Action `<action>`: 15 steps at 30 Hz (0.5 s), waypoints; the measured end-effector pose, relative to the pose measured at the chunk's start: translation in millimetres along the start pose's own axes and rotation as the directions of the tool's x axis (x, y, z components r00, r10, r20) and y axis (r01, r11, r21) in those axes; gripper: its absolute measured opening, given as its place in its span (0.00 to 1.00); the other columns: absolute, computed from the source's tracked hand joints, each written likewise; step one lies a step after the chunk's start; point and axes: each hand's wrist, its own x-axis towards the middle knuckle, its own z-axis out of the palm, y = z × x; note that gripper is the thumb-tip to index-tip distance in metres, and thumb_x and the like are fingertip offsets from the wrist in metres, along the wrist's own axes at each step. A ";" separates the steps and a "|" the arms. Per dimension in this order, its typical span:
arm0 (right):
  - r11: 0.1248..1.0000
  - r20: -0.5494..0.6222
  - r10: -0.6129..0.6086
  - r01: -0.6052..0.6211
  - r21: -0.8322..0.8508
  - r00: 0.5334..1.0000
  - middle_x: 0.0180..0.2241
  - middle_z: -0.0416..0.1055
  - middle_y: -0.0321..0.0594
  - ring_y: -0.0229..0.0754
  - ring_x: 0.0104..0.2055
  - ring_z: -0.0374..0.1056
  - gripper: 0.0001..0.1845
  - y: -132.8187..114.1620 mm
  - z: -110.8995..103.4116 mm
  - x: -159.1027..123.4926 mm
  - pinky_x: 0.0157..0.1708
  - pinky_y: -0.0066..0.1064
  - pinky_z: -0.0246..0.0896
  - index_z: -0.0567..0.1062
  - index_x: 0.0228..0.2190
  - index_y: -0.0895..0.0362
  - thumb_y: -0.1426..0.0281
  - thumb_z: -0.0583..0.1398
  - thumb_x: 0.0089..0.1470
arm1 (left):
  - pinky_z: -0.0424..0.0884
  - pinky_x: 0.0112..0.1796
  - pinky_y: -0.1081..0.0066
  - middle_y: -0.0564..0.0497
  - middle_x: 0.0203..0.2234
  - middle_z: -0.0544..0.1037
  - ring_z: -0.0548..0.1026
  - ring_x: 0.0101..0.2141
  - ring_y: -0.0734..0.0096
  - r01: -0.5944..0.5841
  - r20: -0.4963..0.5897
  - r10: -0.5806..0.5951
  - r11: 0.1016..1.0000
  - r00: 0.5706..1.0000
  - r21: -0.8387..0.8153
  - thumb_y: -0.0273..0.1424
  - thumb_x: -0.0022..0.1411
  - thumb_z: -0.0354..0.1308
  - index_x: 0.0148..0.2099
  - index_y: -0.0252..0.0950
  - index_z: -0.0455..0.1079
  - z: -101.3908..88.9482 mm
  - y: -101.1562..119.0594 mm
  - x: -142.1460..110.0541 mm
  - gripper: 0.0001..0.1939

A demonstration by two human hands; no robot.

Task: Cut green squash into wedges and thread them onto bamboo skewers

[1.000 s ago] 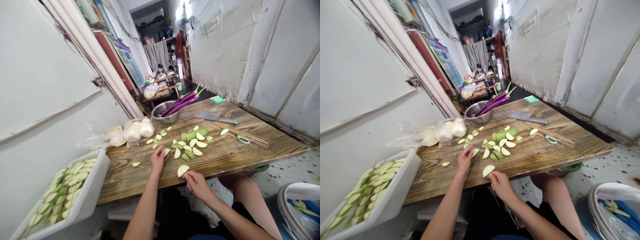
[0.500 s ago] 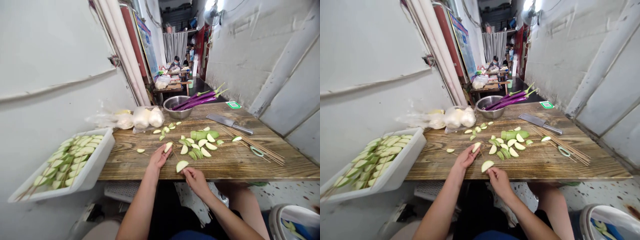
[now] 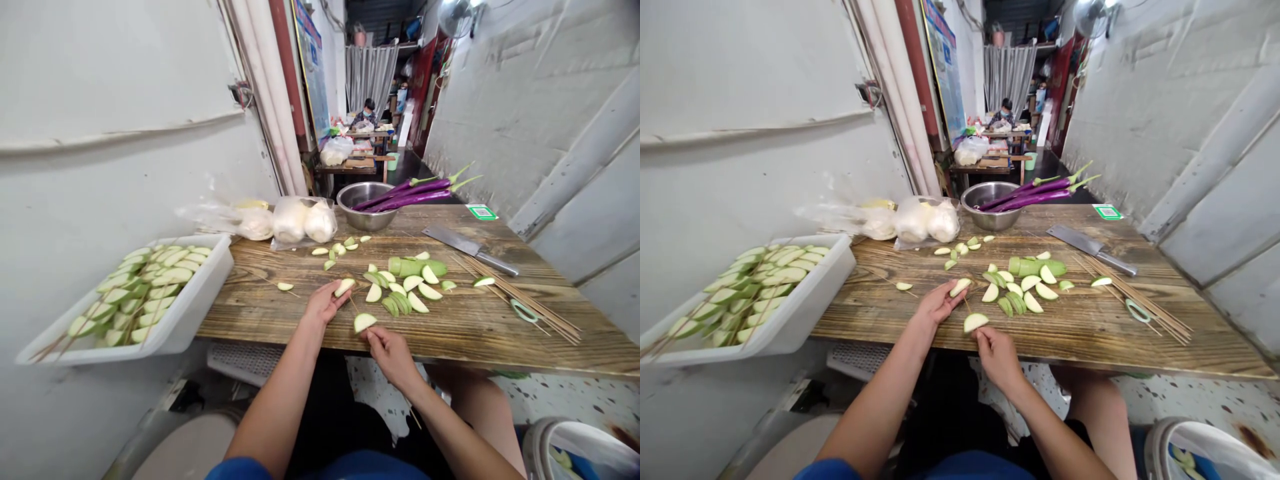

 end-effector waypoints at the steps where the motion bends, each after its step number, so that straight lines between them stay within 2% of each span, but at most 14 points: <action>1: 1.000 0.005 -0.008 0.008 -0.002 1.000 0.20 0.69 0.36 0.38 0.23 0.64 0.17 0.1 -0.1 0.2 0.23 0.24 0.53 0.75 0.29 0.60 0.67 0.49 0.54 | 0.75 0.36 0.66 0.43 0.29 0.77 0.76 0.34 0.65 -0.002 0.000 0.002 1.000 1.000 0.005 0.19 0.53 0.56 0.30 0.28 0.68 0.1 -0.3 -0.1 0.02; 6: 0.999 0.007 -0.039 0.039 -0.003 0.999 0.22 0.70 0.37 0.37 0.25 0.64 0.16 2.5 0.2 0.6 0.26 0.24 0.54 0.74 0.28 0.59 0.68 0.49 0.55 | 0.74 0.36 0.66 0.43 0.29 0.76 0.76 0.33 0.65 -0.011 -0.001 0.011 1.000 1.000 0.029 0.20 0.52 0.57 0.31 0.27 0.68 0.9 -1.3 -0.7 0.01; 15: 1.000 0.002 -0.024 0.024 0.004 1.000 0.18 0.66 0.34 0.36 0.22 0.61 0.16 5.9 0.5 -0.1 0.22 0.23 0.50 0.73 0.25 0.58 0.68 0.49 0.55 | 0.75 0.35 0.66 0.43 0.28 0.76 0.76 0.32 0.65 -0.013 -0.035 0.013 1.000 0.999 0.021 0.19 0.53 0.56 0.29 0.27 0.68 3.9 -0.7 -1.3 0.02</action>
